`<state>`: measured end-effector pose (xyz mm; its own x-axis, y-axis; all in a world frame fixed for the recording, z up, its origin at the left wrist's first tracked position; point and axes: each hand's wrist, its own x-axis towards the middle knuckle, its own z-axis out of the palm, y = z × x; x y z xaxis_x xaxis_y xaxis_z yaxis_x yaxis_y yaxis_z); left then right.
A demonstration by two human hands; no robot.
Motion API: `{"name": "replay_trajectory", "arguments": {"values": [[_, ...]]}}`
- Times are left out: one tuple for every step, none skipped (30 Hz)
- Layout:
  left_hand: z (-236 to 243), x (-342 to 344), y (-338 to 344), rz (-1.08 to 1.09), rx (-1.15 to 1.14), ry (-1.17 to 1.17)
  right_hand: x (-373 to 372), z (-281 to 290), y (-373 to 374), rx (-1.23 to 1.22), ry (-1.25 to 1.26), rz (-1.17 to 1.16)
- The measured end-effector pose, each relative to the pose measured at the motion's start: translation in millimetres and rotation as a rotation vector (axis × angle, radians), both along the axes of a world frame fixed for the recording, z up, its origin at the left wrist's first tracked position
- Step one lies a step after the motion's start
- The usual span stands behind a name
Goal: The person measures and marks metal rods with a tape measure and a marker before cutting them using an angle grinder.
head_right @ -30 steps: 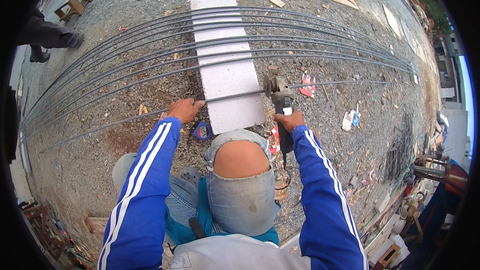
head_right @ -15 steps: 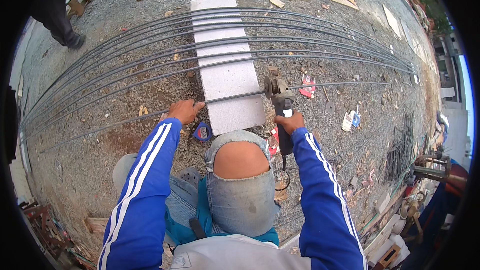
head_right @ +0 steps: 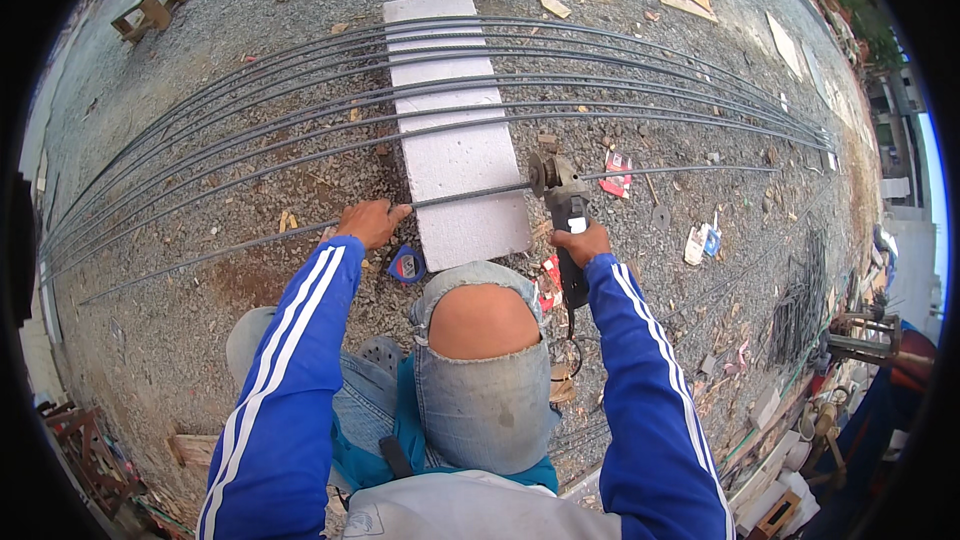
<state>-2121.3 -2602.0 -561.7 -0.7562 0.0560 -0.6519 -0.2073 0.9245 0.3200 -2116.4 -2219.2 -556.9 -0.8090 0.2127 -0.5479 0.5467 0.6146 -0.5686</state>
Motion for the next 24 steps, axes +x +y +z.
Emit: {"name": "replay_trajectory", "arguments": {"values": [[-0.1,0.1,-0.2,-0.002,0.001,0.004,-0.4,-0.1,0.2,-0.001,0.0,0.001],[-0.7,0.0,-0.3,-0.002,0.002,0.004,-0.4,-0.2,0.8,-0.019,-0.008,-0.01],[-1.1,0.0,-0.5,-0.007,0.005,0.01,-0.4,-0.4,1.6,-0.037,-0.016,-0.022],[-1.5,-0.1,-0.7,-0.011,0.009,0.016,0.3,-3.3,3.7,-0.037,-0.017,-0.022],[-1.6,-0.3,-0.7,-0.011,0.01,0.016,1.3,-5.6,4.7,-0.051,0.018,-0.013],[-1.7,-0.5,-0.7,-0.016,0.009,0.017,2.2,-7.1,5.8,-0.065,0.053,-0.004],[-1.6,-0.7,-0.4,-0.02,0.009,0.018,3.0,-7.6,7.5,-0.064,0.054,-0.004],[-0.8,-0.5,-0.4,-0.02,0.008,0.017,3.6,-2.6,4.0,-0.04,0.057,-0.003],[0.1,0.0,-0.4,-0.017,0.012,0.017,3.9,1.8,0.9,-0.016,0.06,-0.002],[1.0,0.2,-0.3,-0.013,0.015,0.017,3.6,5.1,-1.2,-0.017,0.059,-0.002],[1.3,0.1,0.3,-0.014,0.016,0.018,3.3,9.4,-2.6,-0.032,0.032,-0.018],[1.5,-0.1,0.8,-0.015,0.014,0.018,3.4,11.5,-3.0,-0.047,0.004,-0.034],[1.7,-0.1,1.3,-0.016,0.012,0.019,4.6,8.8,-0.9,-0.046,0.004,-0.035],[1.1,-0.4,1.0,-0.016,0.012,0.021,5.3,6.7,-0.1,-0.039,0.012,-0.03],[0.3,-0.3,0.4,-0.012,0.012,0.017,6.7,5.6,0.8,-0.032,0.019,-0.026],[-0.4,0.0,0.0,-0.009,0.012,0.013,10.1,5.6,2.2,-0.031,0.021,-0.026],[-0.9,0.1,-0.6,-0.008,0.011,0.016,13.5,11.8,-1.5,-0.018,0.027,-0.018],[-1.4,0.7,-1.2,-0.009,0.009,0.012,16.9,15.4,-3.6,-0.005,0.034,-0.011],[-1.9,0.9,-1.9,-0.01,0.007,0.008,19.8,12.4,-1.5,-0.005,0.036,-0.011],[-0.2,0.6,-0.8,-0.014,0.007,0.01,23.6,7.7,3.5,-0.038,0.062,-0.027],[1.6,0.2,0.4,-0.015,0.008,0.006,27.0,4.0,8.8,-0.07,0.087,-0.044],[3.5,-0.2,2.1,-0.017,0.01,0.002,30.1,1.0,15.0,-0.069,0.09,-0.05],[3.0,-0.2,2.9,-0.023,0.01,0.006,31.5,3.7,17.3,-0.129,0.057,-0.103],[2.3,0.7,2.9,-0.015,0.013,0.024,33.6,6.2,19.4,-0.189,0.025,-0.157]]}}
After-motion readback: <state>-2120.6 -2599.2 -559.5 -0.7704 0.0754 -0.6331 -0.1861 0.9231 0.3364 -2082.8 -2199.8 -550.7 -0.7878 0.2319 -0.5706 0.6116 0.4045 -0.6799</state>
